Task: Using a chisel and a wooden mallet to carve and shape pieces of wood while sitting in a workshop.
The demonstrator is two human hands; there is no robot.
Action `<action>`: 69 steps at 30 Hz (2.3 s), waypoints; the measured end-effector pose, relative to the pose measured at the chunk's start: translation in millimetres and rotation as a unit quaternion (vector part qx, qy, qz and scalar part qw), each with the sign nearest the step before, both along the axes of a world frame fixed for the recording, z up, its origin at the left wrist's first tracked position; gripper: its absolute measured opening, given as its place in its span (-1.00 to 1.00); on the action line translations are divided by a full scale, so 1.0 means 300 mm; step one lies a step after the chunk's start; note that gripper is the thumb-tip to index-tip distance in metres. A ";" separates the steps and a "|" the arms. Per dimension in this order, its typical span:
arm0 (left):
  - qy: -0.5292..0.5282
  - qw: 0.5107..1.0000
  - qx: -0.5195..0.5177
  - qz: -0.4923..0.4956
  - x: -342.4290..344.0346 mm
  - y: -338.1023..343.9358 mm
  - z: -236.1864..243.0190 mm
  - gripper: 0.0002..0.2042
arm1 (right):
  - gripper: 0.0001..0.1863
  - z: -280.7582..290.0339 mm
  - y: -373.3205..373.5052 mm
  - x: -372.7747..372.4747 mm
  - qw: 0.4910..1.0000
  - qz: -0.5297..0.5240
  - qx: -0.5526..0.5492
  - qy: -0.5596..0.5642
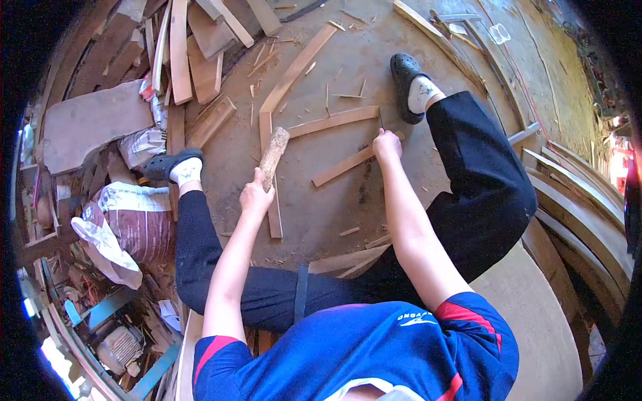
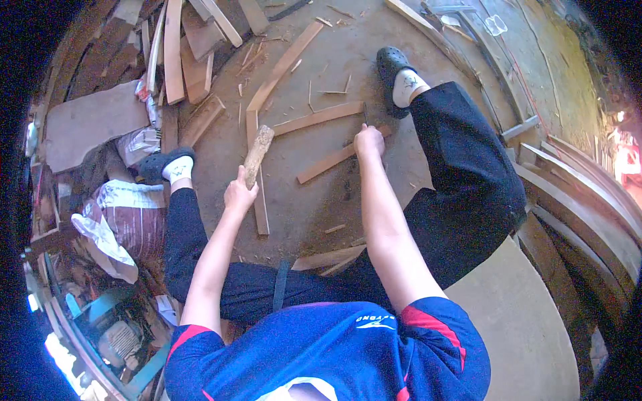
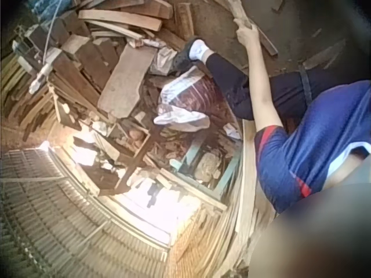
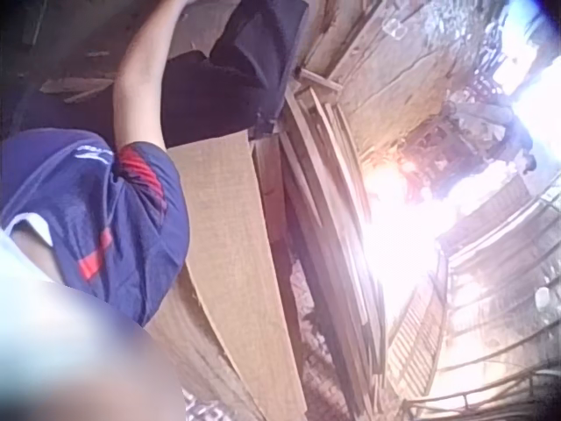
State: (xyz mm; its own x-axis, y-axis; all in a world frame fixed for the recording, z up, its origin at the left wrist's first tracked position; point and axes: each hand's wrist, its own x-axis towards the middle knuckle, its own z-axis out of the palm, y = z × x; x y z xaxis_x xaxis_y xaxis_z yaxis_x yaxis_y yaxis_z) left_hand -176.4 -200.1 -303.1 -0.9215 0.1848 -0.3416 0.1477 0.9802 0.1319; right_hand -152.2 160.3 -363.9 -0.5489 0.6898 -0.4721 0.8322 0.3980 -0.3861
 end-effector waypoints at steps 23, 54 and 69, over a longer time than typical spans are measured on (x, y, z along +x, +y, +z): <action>-0.024 0.999 0.011 0.042 0.008 0.018 -0.003 -0.28 | -0.58 -0.049 -0.216 -0.086 0.595 -0.292 -0.740 0.111; 0.118 0.920 0.343 -0.149 0.100 0.211 0.279 -0.33 | -0.76 0.021 -0.067 -0.357 0.728 -0.190 -0.652 0.099; -0.002 0.967 0.205 0.152 0.042 0.186 -0.049 -0.23 | -0.64 0.024 -0.125 -0.146 0.581 -0.424 -0.667 0.197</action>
